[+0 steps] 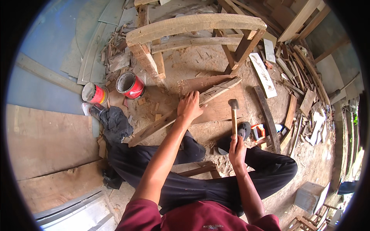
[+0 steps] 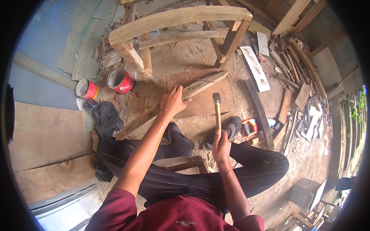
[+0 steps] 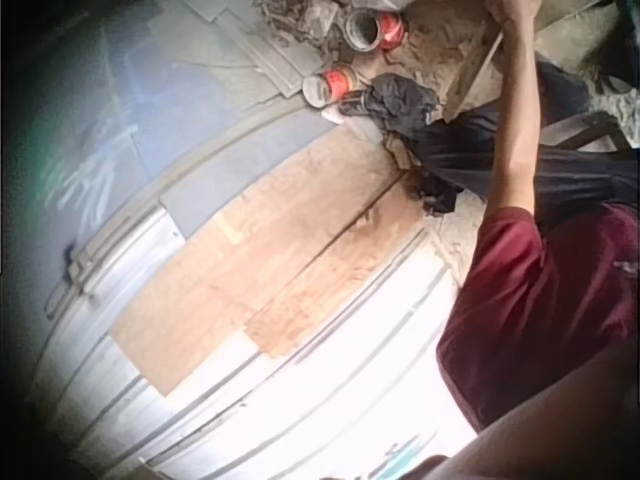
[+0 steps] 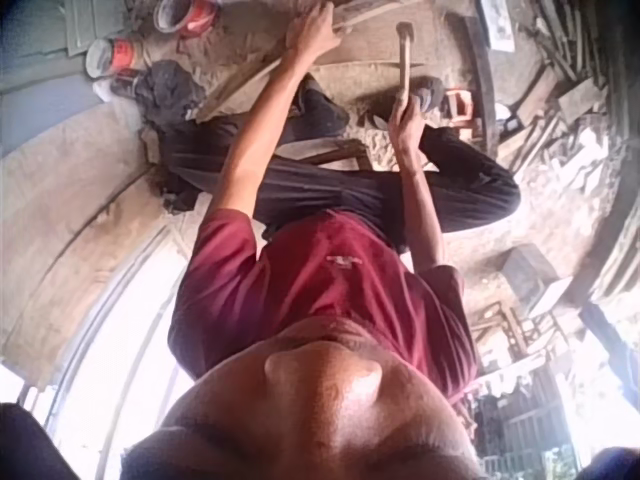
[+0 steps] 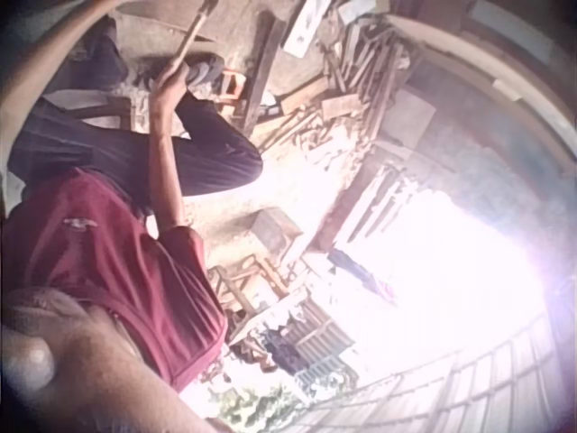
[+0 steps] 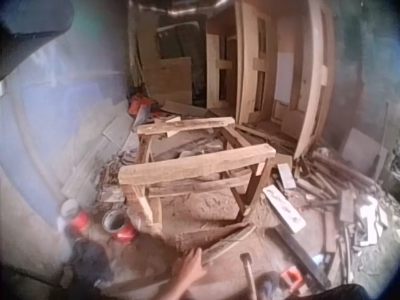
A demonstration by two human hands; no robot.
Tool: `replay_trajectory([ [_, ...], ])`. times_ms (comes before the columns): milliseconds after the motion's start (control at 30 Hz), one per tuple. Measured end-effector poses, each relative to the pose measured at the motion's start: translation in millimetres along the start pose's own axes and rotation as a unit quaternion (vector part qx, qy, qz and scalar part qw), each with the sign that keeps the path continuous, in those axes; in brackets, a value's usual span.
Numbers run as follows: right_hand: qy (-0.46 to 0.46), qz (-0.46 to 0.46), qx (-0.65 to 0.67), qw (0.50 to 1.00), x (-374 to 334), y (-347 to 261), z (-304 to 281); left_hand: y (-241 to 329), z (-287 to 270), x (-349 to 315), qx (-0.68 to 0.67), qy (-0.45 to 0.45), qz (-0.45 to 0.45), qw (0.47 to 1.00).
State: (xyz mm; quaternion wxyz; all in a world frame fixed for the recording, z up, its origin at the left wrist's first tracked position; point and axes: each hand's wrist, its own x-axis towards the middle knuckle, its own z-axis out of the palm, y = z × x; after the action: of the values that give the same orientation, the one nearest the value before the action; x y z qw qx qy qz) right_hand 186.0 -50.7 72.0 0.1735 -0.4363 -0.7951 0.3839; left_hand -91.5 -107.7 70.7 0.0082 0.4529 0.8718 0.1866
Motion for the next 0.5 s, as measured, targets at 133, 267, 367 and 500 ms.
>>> replay_trajectory([
  [133,-0.001,-0.031,-0.024,0.999,7.7,-16.7,-4.9,-4.4,-13.8,-23.4,-0.100,0.217,0.073,0.968],
  [267,0.021,-0.092,-0.028,0.995,21.4,-10.4,-4.0,-4.2,-12.4,-103.7,-0.446,0.213,-0.233,0.837],
  [367,0.027,-0.127,-0.009,0.991,39.0,-17.3,-1.8,-7.5,-19.1,-155.8,-0.655,0.131,-0.510,0.542],
  [500,0.050,-0.193,-0.061,0.978,67.2,-37.2,0.2,-25.6,-0.4,-158.7,-0.727,0.288,-0.511,0.358],
])
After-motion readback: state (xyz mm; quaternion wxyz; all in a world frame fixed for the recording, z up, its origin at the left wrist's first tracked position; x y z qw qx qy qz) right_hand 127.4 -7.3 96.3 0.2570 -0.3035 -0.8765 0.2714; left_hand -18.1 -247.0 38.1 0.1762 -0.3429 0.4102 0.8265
